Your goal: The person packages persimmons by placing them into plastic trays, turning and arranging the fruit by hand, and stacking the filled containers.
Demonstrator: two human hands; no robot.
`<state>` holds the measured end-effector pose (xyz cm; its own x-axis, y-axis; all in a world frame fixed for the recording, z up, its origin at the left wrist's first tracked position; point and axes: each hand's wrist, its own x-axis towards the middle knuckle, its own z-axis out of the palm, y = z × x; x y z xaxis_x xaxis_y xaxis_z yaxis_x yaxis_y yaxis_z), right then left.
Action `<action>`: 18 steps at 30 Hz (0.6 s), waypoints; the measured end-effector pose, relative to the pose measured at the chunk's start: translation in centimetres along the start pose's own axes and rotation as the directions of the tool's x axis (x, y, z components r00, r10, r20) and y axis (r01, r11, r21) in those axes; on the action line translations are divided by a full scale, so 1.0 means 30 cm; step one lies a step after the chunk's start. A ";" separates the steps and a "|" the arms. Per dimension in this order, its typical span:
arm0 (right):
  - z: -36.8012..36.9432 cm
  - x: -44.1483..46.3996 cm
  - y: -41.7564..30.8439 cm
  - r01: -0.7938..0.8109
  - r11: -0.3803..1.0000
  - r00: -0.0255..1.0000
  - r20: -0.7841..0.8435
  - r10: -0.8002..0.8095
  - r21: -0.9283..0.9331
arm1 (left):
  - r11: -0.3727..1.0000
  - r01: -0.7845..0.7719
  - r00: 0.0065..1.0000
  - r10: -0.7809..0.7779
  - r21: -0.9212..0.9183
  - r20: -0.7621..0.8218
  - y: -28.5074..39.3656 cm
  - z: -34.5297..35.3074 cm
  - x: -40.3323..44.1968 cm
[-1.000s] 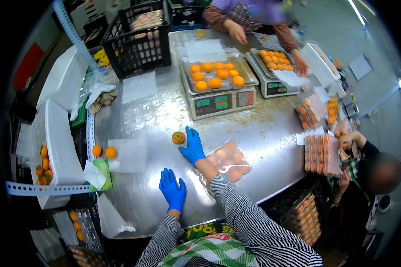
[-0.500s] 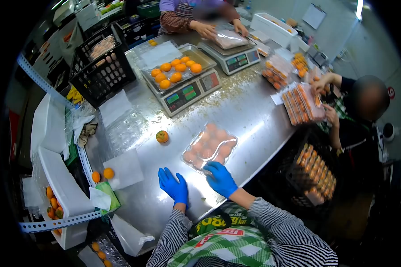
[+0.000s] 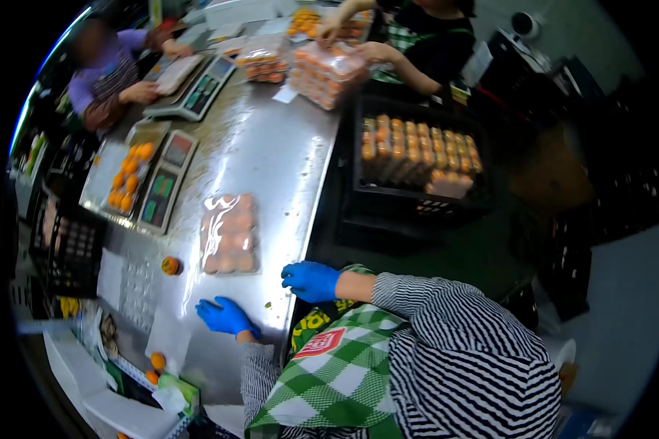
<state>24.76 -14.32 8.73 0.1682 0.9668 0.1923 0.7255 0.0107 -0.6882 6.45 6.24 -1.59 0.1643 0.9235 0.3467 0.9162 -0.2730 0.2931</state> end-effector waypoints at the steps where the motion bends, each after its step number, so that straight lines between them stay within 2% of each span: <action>1: -0.025 -0.006 0.034 -0.002 1.000 1.000 -0.020 0.002 -0.003 | 1.000 0.003 1.000 -0.003 -0.029 0.019 0.004 0.000 0.002; 4: -0.122 -0.061 0.123 -0.028 0.999 0.996 -0.089 0.025 -0.035 | 0.999 0.009 0.999 -0.008 -0.033 0.048 0.036 -0.029 -0.005; 6: -0.213 -0.118 0.190 -0.067 0.996 0.988 -0.146 0.057 -0.063 | 0.999 -0.023 0.997 0.020 0.044 0.071 0.053 -0.031 -0.010; 7: -0.266 -0.155 0.224 -0.079 0.996 0.975 -0.213 0.067 -0.048 | 0.998 0.008 0.992 -0.016 0.064 0.123 0.092 -0.061 -0.005; 10: -0.393 -0.296 0.316 -0.163 0.983 0.901 -0.418 0.112 -0.088 | 0.995 0.026 0.980 -0.044 0.095 0.191 0.094 -0.042 -0.012; 13: -0.561 -0.468 0.403 -0.268 0.944 0.834 -0.537 0.126 -0.194 | 0.995 -0.015 0.979 -0.007 0.102 0.204 0.025 0.006 0.000; 14: -0.612 -0.526 0.457 -0.300 0.920 0.815 -0.568 0.111 -0.251 | 0.995 0.014 0.967 -0.039 0.101 0.252 -0.002 0.019 0.011; 16: -0.734 -0.637 0.565 -0.455 0.838 0.757 -0.626 0.187 -0.300 | 0.992 0.076 0.935 -0.108 0.105 0.338 -0.031 0.036 0.040; 18: -0.844 -0.746 0.649 -0.656 0.727 0.576 -0.756 0.310 -0.202 | 0.982 0.108 0.906 -0.162 0.156 0.390 0.048 -0.009 0.036</action>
<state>52.01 -42.21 8.73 0.8267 0.3670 0.4265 0.5516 -0.6784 -0.4854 7.83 6.76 -0.56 0.1430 0.9864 -0.0809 0.9744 -0.1259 0.1864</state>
